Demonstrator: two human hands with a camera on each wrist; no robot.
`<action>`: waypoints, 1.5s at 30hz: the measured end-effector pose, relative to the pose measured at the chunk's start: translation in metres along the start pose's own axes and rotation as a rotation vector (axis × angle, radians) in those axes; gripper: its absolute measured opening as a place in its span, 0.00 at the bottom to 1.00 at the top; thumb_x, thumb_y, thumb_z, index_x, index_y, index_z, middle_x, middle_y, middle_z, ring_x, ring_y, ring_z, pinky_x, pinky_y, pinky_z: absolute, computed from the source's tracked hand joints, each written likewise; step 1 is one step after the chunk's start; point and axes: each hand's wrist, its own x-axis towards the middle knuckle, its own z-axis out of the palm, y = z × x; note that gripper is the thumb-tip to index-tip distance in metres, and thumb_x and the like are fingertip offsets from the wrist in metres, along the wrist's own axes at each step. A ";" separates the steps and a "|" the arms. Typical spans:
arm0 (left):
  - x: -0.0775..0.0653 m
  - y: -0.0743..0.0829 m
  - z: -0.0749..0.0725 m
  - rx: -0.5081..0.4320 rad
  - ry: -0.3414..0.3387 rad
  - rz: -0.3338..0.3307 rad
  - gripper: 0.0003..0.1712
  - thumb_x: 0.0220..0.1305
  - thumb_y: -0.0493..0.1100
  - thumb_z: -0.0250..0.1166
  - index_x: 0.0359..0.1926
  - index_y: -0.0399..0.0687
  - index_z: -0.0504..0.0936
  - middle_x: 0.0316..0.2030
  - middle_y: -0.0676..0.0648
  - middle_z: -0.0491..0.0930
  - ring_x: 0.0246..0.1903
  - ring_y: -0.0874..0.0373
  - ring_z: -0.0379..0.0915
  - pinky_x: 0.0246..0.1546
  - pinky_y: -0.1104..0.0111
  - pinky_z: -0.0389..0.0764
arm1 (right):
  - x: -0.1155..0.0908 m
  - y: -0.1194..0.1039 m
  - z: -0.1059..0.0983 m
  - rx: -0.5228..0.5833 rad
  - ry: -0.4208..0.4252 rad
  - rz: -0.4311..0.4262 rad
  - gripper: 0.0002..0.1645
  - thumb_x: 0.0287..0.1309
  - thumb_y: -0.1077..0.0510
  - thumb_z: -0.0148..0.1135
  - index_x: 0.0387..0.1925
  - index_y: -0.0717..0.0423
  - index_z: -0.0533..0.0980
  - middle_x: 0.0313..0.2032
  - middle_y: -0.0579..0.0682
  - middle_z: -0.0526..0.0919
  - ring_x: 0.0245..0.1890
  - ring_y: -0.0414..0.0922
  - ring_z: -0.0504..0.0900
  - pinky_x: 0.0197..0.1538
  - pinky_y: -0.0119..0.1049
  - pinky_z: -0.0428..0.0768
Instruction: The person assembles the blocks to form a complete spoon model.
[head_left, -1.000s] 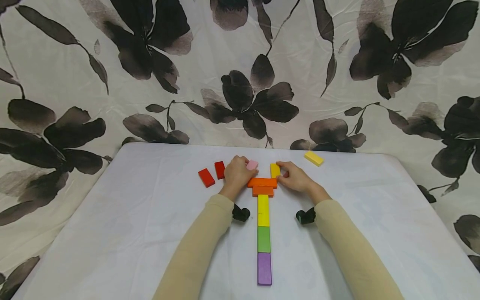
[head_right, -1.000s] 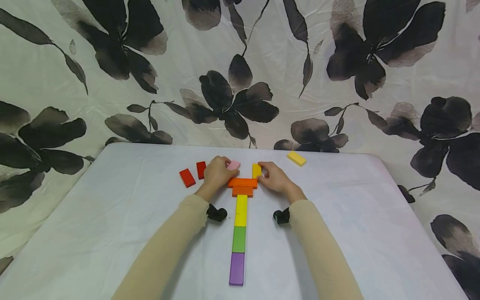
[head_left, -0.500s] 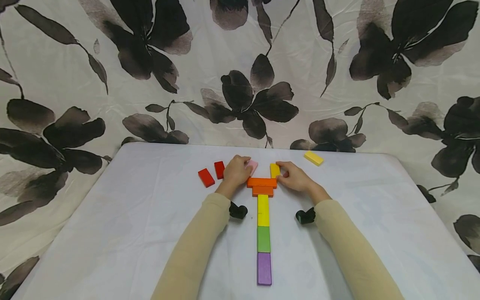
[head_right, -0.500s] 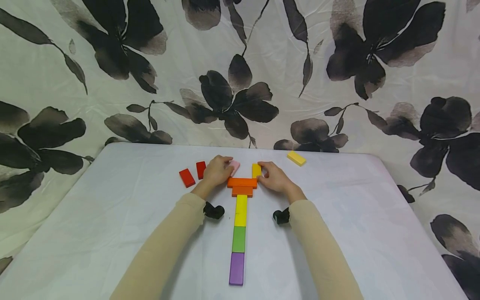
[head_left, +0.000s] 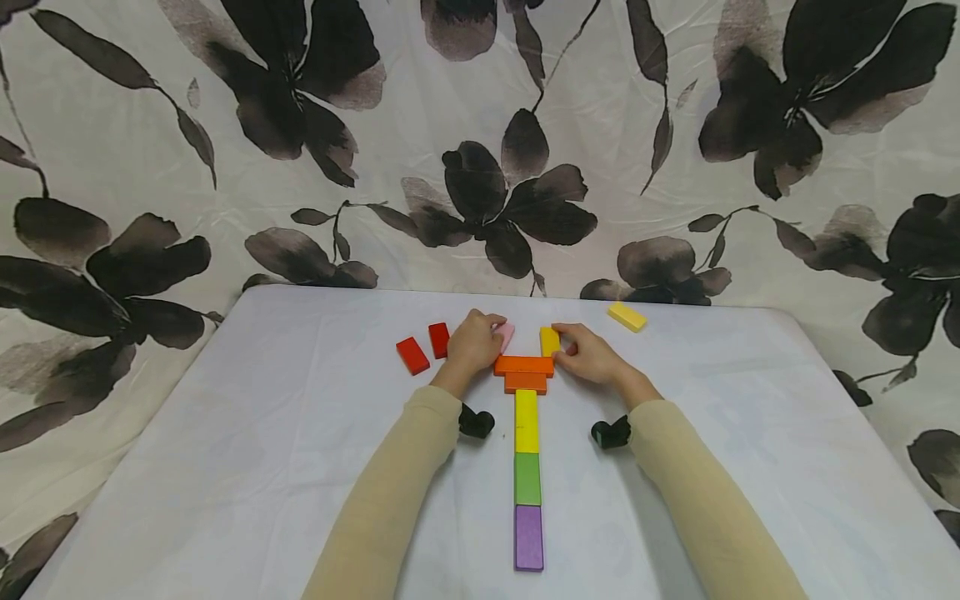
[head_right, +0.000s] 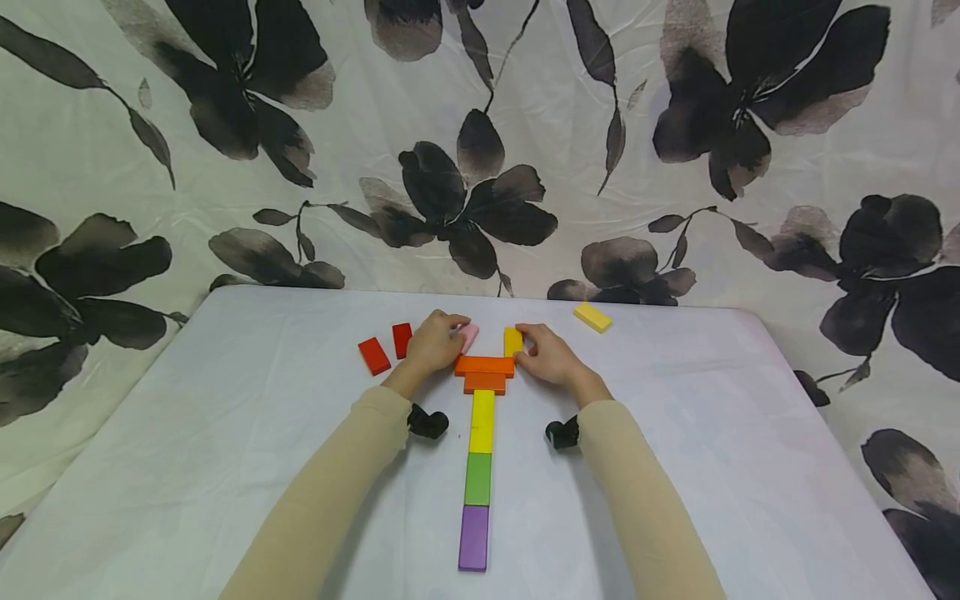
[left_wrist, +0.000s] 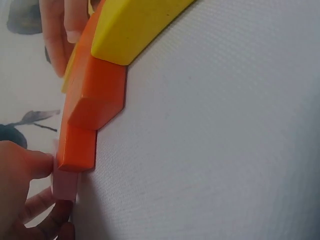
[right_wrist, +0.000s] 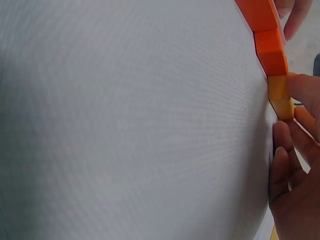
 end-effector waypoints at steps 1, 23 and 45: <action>0.000 0.000 0.000 -0.005 -0.003 -0.006 0.20 0.63 0.45 0.57 0.57 0.56 0.76 0.48 0.42 0.72 0.40 0.52 0.72 0.46 0.62 0.78 | 0.000 0.000 0.000 0.000 0.000 0.003 0.34 0.60 0.54 0.56 0.66 0.54 0.59 0.54 0.56 0.68 0.36 0.46 0.69 0.38 0.33 0.70; -0.001 -0.006 0.000 -0.147 -0.004 -0.030 0.20 0.60 0.46 0.61 0.52 0.45 0.75 0.43 0.45 0.72 0.39 0.53 0.69 0.46 0.66 0.78 | -0.001 0.000 0.000 0.013 -0.001 0.020 0.34 0.60 0.54 0.55 0.67 0.54 0.58 0.54 0.56 0.69 0.36 0.46 0.69 0.38 0.33 0.70; -0.003 -0.009 -0.006 -0.150 -0.010 -0.022 0.22 0.60 0.46 0.60 0.54 0.44 0.73 0.46 0.43 0.73 0.40 0.52 0.68 0.48 0.64 0.77 | 0.000 0.000 0.000 0.003 -0.003 0.010 0.34 0.60 0.54 0.56 0.66 0.55 0.59 0.57 0.56 0.67 0.38 0.47 0.70 0.41 0.34 0.71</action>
